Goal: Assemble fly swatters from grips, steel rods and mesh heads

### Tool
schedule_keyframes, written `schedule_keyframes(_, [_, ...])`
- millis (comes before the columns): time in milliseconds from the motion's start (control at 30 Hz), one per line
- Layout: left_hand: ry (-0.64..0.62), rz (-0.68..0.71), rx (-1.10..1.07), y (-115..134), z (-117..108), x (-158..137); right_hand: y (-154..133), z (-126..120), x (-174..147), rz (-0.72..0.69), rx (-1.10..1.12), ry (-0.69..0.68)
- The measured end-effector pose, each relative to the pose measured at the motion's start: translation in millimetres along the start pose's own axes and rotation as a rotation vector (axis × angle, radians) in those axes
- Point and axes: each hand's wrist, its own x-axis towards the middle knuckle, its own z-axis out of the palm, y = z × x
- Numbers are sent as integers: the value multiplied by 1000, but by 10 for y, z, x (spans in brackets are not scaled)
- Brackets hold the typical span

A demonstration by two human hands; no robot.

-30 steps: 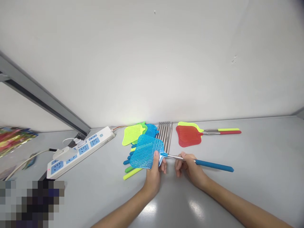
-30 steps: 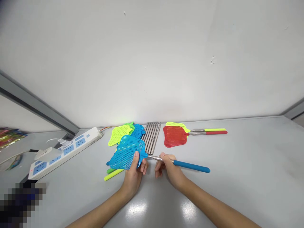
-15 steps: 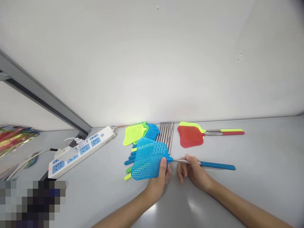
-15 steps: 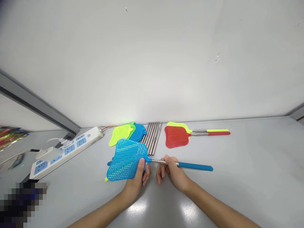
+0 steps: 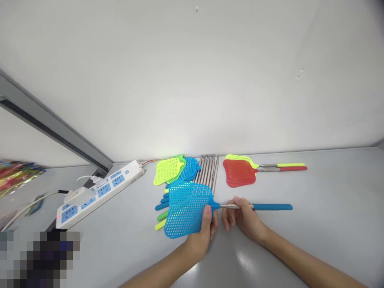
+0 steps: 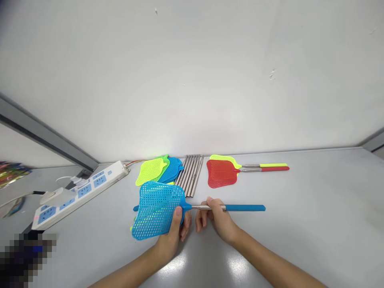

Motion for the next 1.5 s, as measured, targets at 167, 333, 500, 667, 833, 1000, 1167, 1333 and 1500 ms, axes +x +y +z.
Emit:
schedule_keyframes(167, [-33,51,90,-64,-7,20,-59,27,17,-74,51,95])
schedule_keyframes(333, [3,29,45,-118,-34,18,-132,31,27,-96,104,197])
schedule_keyframes(500, [66,49,-351,-147,-8,71,-173,-22,76,-103,242,310])
schedule_keyframes(667, [197,112,-566,-19,5,150,-189,-48,98,-86,337,355])
schedule_keyframes(833, [299,122,-549,-18,0,201,-167,-51,91,-172,333,409])
schedule_keyframes(1000, [405,163,-533,-17,1,206,-131,-87,94,-273,305,479])
schedule_keyframes(1167, [390,112,-546,15,-30,192,-111,-119,81,-302,325,544])
schedule_keyframes(1333, [285,53,-568,26,-33,179,-151,-101,97,-316,384,563])
schedule_keyframes(1500, [165,-115,-548,55,15,129,-185,-94,128,-286,424,610])
